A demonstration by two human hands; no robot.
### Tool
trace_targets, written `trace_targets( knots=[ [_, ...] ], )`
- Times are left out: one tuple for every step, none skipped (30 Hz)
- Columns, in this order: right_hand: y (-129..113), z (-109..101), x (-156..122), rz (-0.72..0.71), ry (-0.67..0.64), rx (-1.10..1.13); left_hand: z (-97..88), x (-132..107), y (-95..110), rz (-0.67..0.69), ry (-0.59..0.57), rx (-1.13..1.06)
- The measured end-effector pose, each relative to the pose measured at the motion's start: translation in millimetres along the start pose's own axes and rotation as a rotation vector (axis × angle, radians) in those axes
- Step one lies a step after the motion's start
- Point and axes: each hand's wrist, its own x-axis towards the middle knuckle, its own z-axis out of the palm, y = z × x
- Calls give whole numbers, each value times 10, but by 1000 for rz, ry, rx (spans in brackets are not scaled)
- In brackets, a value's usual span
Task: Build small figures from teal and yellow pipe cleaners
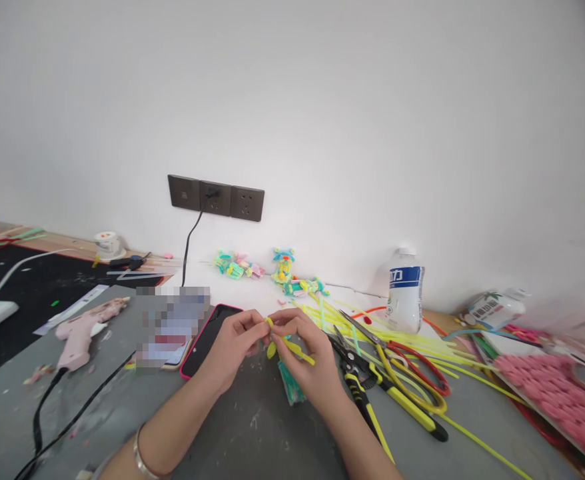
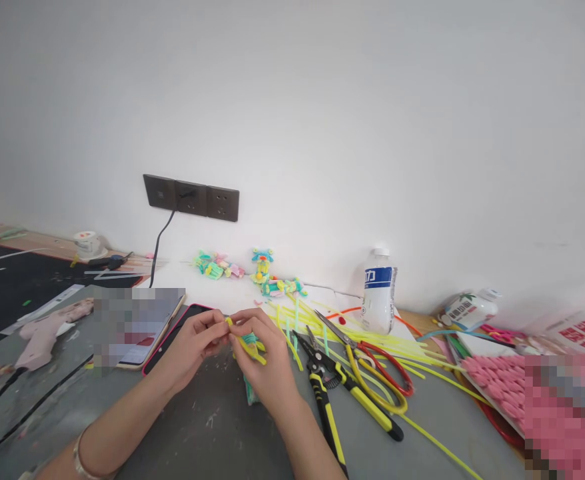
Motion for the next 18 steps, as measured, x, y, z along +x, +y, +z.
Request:
trace_targets(
  knots=[
    [2, 5, 1, -21, 3, -18, 0, 4, -12, 4, 9, -12],
    [7, 8, 1, -39, 12, -33, 0, 8, -23, 6, 13, -31],
    [13, 10, -1, -54, 24, -44, 2, 10, -33, 4, 11, -51],
    [19, 10, -2, -62, 36, -49, 4, 11, -39, -1, 4, -70],
    [24, 7, -3, -65, 52, -48, 7, 8, -42, -10, -6, -86],
    [28, 1, -3, -62, 71, -36, 11, 3, -41, -22, -22, -97],
    [30, -9, -1, -54, 93, -15, 14, -4, -35, -33, -38, -104],
    [30, -21, 4, -37, 113, 15, 17, -11, -26, -43, -58, -107],
    [29, -36, 11, -15, 129, 47, 18, -19, -14, -50, -76, -110],
    [27, -53, 20, 11, 139, 74, 18, -25, -1, -58, -92, -112],
    [25, -71, 30, 31, 141, 92, 15, -29, 13, -68, -107, -112],
    [24, -89, 42, 42, 133, 99, 10, -29, 26, -78, -116, -111],
    [24, -108, 54, 43, 120, 97, 2, -26, 37, -90, -128, -102],
    [24, -125, 65, 39, 104, 91, -10, -21, 46, -100, -138, -87],
    [26, -140, 75, 30, 88, 83, -24, -15, 51, -101, -148, -66],
    [29, -153, 82, 25, 73, 77, -40, -7, 53, -99, -165, -32],
    [33, -163, 88, 21, 59, 72, -57, 0, 53, -97, -184, 3],
    [37, -171, 91, 18, 48, 64, -74, 6, 51, -87, -200, 41]
  ],
)
